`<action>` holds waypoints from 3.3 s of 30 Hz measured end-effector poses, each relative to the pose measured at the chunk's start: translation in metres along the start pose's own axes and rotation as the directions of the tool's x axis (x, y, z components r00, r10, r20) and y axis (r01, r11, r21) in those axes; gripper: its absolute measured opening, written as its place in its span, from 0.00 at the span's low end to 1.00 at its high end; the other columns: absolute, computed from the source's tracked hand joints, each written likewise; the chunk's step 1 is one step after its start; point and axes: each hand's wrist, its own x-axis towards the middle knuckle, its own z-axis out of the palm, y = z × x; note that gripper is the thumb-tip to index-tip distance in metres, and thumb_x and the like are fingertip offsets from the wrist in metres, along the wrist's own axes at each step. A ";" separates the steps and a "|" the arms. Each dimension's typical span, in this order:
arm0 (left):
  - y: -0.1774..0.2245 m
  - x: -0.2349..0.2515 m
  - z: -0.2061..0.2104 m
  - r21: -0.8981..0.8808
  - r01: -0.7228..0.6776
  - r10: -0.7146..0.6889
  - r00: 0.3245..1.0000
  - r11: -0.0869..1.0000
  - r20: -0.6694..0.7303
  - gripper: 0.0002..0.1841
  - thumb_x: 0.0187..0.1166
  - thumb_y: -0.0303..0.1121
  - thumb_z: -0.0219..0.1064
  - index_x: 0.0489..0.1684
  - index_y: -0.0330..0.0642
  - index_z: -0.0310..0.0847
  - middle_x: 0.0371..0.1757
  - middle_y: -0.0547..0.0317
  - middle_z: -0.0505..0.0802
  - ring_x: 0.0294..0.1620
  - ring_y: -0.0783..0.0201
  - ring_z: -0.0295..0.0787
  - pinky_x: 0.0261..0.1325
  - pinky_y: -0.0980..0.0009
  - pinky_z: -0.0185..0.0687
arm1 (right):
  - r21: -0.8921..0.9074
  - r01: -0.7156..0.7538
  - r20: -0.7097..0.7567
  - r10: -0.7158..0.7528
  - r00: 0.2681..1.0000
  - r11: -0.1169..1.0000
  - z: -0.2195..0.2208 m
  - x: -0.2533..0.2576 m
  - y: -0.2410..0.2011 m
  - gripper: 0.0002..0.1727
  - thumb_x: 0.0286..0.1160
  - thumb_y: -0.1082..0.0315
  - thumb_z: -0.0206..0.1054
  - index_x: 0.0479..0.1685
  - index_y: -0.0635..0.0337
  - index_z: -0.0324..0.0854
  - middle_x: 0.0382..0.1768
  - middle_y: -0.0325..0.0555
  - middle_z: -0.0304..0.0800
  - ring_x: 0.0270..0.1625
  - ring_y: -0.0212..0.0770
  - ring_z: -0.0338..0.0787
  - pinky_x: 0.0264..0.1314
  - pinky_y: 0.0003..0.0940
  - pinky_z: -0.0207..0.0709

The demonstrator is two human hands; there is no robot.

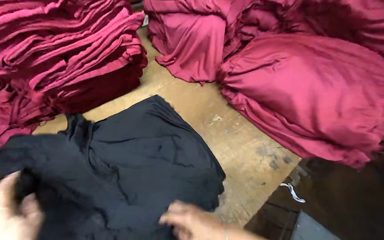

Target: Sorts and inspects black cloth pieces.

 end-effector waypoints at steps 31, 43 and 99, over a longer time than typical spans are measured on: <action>0.177 -0.316 0.089 -0.760 0.609 -0.636 0.499 -0.226 0.589 0.13 0.83 0.19 0.57 0.61 0.24 0.76 0.51 0.39 0.93 0.48 0.49 0.97 0.43 0.53 0.97 | -0.496 0.511 0.399 -0.339 0.852 0.702 0.071 -0.027 0.023 0.20 0.62 0.61 0.76 0.48 0.62 0.80 0.55 0.59 0.85 0.63 0.62 0.85 0.61 0.54 0.81; 0.222 -0.294 0.114 -0.809 0.521 -0.795 0.352 -0.272 0.494 0.18 0.89 0.41 0.62 0.50 0.33 0.88 0.28 0.51 0.91 0.23 0.57 0.92 0.19 0.63 0.89 | -0.134 0.250 0.533 -0.143 0.834 0.959 0.025 0.021 0.031 0.18 0.82 0.65 0.66 0.69 0.50 0.81 0.40 0.40 0.94 0.40 0.34 0.93 0.48 0.38 0.88; 0.206 -0.271 0.101 -0.924 0.374 -0.898 0.430 0.083 0.094 0.09 0.79 0.35 0.71 0.46 0.46 0.96 0.63 0.59 0.90 0.62 0.62 0.88 0.57 0.65 0.91 | -0.187 0.389 0.303 -0.323 0.896 0.902 0.061 0.023 -0.031 0.11 0.77 0.63 0.68 0.36 0.59 0.93 0.39 0.42 0.86 0.41 0.34 0.87 0.43 0.30 0.84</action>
